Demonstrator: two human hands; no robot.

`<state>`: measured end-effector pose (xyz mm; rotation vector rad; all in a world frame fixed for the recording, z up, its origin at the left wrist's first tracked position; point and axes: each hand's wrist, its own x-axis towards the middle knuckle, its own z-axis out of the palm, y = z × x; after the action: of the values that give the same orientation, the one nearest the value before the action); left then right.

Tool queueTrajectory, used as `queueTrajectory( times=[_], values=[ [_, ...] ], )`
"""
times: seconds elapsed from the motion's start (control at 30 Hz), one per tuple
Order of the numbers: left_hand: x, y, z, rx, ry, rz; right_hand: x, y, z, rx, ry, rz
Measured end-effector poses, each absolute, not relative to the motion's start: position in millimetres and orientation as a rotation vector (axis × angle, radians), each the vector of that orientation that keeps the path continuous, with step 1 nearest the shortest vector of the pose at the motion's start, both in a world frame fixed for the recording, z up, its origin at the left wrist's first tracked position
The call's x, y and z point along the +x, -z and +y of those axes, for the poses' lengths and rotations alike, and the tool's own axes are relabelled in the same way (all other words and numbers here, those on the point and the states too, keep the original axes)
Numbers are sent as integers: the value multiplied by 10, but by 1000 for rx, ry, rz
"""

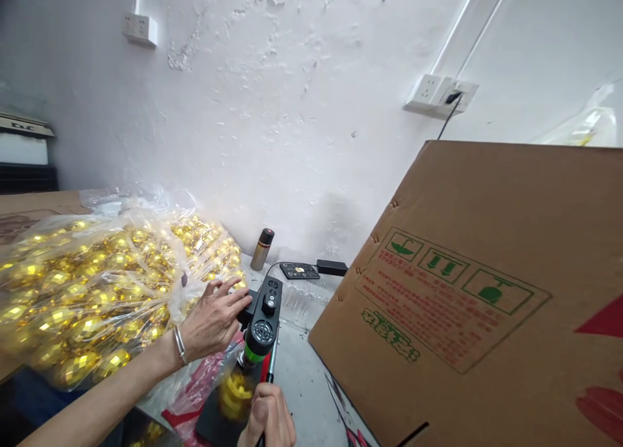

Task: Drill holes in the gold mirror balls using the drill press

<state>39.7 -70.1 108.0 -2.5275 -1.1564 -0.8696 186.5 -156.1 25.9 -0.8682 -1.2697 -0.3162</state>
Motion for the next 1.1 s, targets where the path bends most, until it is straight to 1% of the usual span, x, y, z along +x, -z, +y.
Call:
queueTrajectory(
  times=[0.13, 0.27, 0.37, 0.53, 0.6, 0.73, 0.83, 0.97, 1.1],
  values=[
    [412, -1121, -690, -2589, 747, -1168, 1879, -300, -1528, -803, 335, -1304],
    [392, -994, -646, -2594, 857, -1242, 1904, -355, -1515, -748, 381, -1345],
    [245, -839, -641, -2527, 1096, -1395, 1944, -380, -1540, -768, 382, -1405],
    [-216, -482, -854, -2279, 1735, -1751, 1993, -375, -1590, -840, 343, -1455],
    [-340, -310, -1019, -2175, 1933, -1927, 1989, -375, -1595, -842, 343, -1453],
    [-281, 16, -1344, -2180, 2102, -2130, 1967, -397, -1591, -840, 346, -1442],
    [-48, 211, -1472, -2425, 2041, -2062, 1962, -413, -1596, -853, 335, -1433],
    [282, 422, -1437, -2776, 1687, -1910, 1962, -425, -1624, -868, 327, -1423],
    [536, 508, -1310, -2920, 1360, -1862, 1943, -444, -1652, -884, 316, -1427]
  ],
)
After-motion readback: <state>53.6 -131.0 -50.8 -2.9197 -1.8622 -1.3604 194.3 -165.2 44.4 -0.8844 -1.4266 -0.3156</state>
